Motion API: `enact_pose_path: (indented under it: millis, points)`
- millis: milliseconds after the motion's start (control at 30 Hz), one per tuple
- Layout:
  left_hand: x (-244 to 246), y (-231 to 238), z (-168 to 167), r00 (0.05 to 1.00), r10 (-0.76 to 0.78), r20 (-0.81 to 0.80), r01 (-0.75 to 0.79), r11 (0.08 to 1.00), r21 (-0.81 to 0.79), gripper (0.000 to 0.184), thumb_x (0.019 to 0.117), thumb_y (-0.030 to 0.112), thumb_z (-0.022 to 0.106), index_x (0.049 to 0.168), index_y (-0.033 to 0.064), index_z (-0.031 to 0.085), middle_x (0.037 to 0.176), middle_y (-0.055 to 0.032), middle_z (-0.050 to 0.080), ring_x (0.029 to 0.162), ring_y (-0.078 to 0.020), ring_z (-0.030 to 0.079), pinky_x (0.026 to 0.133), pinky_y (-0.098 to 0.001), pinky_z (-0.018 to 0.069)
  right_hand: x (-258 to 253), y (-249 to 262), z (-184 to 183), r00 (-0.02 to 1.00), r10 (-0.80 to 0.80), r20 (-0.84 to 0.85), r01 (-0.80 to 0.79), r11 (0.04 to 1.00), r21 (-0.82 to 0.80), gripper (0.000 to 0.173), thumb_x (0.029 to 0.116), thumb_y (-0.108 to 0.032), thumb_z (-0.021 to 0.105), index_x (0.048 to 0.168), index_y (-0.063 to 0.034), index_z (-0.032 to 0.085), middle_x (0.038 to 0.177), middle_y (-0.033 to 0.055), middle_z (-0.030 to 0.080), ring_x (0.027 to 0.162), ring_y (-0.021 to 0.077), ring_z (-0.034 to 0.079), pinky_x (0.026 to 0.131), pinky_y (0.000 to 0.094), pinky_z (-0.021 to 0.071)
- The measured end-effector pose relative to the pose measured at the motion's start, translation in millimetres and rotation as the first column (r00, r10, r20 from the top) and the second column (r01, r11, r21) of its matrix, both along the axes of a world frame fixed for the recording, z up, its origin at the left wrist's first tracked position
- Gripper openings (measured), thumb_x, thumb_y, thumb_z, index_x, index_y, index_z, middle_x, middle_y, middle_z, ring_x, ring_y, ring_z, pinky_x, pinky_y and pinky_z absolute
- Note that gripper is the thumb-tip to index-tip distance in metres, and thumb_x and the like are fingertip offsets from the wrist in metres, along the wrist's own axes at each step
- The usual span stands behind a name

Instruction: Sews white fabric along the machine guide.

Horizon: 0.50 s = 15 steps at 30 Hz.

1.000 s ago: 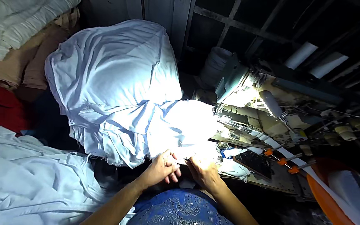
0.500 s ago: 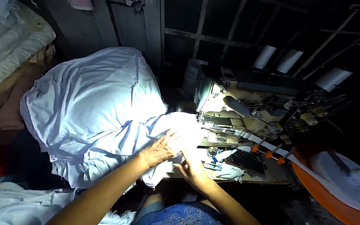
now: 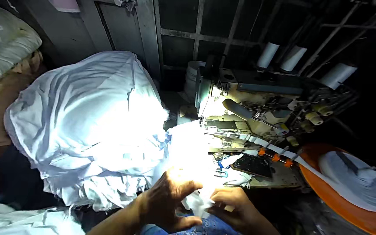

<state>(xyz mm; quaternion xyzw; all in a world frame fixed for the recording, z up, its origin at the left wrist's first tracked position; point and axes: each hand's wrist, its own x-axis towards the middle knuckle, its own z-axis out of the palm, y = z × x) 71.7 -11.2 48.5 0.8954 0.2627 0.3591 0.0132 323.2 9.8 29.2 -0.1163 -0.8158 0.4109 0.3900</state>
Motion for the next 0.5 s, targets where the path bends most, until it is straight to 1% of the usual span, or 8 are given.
enact_pose_path:
  millis: [67,100,133,200,267,367,433,500]
  points:
    - [14.1,5.9,-33.3,0.981,0.195,-0.002,-0.193,0.973,0.125,0.060,0.0886,0.070,0.056,0.106,0.0143,0.070,0.089,-0.0033,0.073,0.084,-0.0182,0.067,0.080,-0.0362,0.0510,9.1,7.2,-3.5,0.978,0.053,-0.202,-0.110,0.952,-0.285,0.006,0.0983,-0.014,0.068,0.099,-0.0088,0.071,0.087,-0.0022,0.072,0.074,-0.0014,0.067,0.067,0.0158,0.0578]
    - [15.8,15.7,-54.3,0.951,0.309,-0.007,-0.302,0.932,0.202,0.054,0.0885,0.065,0.056,0.097,0.0140,0.071,0.086,-0.0064,0.071,0.084,-0.0251,0.067,0.080,-0.0437,0.0524,13.1,10.3,-4.2,0.960,0.059,-0.272,-0.162,0.914,-0.373,0.007,0.0988,-0.020,0.068,0.100,-0.0167,0.074,0.090,-0.0085,0.072,0.078,-0.0039,0.067,0.069,0.0154,0.0580]
    - [12.4,28.3,-75.1,0.906,0.422,0.018,-0.412,0.873,0.261,0.042,0.0870,0.049,0.057,0.091,0.0097,0.072,0.086,-0.0148,0.071,0.088,-0.0360,0.069,0.085,-0.0532,0.0523,16.3,12.5,-4.3,0.945,0.071,-0.320,-0.208,0.885,-0.417,0.009,0.0996,-0.026,0.066,0.099,-0.0220,0.075,0.092,-0.0131,0.071,0.083,-0.0065,0.066,0.074,0.0138,0.0556]
    - [-6.6,54.8,-85.9,0.798,0.598,0.079,-0.597,0.765,0.241,0.037,0.0941,0.025,0.054,0.102,-0.0061,0.072,0.116,-0.0330,0.069,0.114,-0.0536,0.064,0.103,-0.0687,0.0424,20.6,15.3,-3.1,0.930,0.109,-0.350,-0.263,0.864,-0.429,0.018,0.1019,-0.032,0.062,0.091,-0.0231,0.072,0.091,-0.0148,0.066,0.086,-0.0075,0.060,0.077,0.0125,0.0492]
    - [-33.3,76.3,-54.1,0.736,0.664,0.135,-0.675,0.701,0.230,0.040,0.1016,0.022,0.046,0.118,-0.0070,0.069,0.130,-0.0282,0.065,0.126,-0.0474,0.058,0.110,-0.0645,0.0344,21.9,16.6,-4.5,0.954,0.129,-0.271,-0.243,0.863,-0.442,0.020,0.1032,-0.028,0.061,0.088,-0.0188,0.071,0.084,-0.0129,0.067,0.076,-0.0078,0.062,0.069,0.0116,0.0527]
    - [-57.7,85.1,-10.1,0.807,0.589,0.029,-0.581,0.785,0.215,0.032,0.0916,0.006,0.053,0.115,-0.0097,0.069,0.124,-0.0257,0.067,0.119,-0.0437,0.062,0.104,-0.0576,0.0440,6.4,5.4,-19.6,0.998,0.023,0.060,0.018,0.804,-0.594,0.006,0.0969,-0.008,0.063,0.093,-0.0045,0.066,0.071,-0.0065,0.066,0.054,-0.0036,0.058,0.050,0.0157,0.0508]
    - [-59.1,86.5,-10.3,0.861,0.498,-0.107,-0.476,0.861,0.179,0.032,0.0868,0.005,0.060,0.112,-0.0129,0.067,0.122,-0.0302,0.066,0.113,-0.0461,0.065,0.097,-0.0564,0.0512,-3.5,1.1,-34.5,0.982,-0.004,0.190,0.127,0.756,-0.642,0.009,0.0962,-0.006,0.063,0.101,0.0015,0.066,0.073,-0.0018,0.067,0.053,0.0012,0.060,0.050,0.0200,0.0527]
    - [-55.7,85.5,-18.3,0.882,0.435,-0.180,-0.381,0.884,0.271,0.022,0.0892,0.010,0.058,0.093,-0.0087,0.070,0.098,-0.0262,0.071,0.093,-0.0416,0.071,0.084,-0.0515,0.0566,-4.3,-2.5,-49.3,0.986,-0.033,0.165,0.134,0.743,-0.656,0.005,0.0958,-0.006,0.064,0.096,-0.0009,0.066,0.073,-0.0030,0.068,0.055,0.0014,0.062,0.052,0.0203,0.0549]
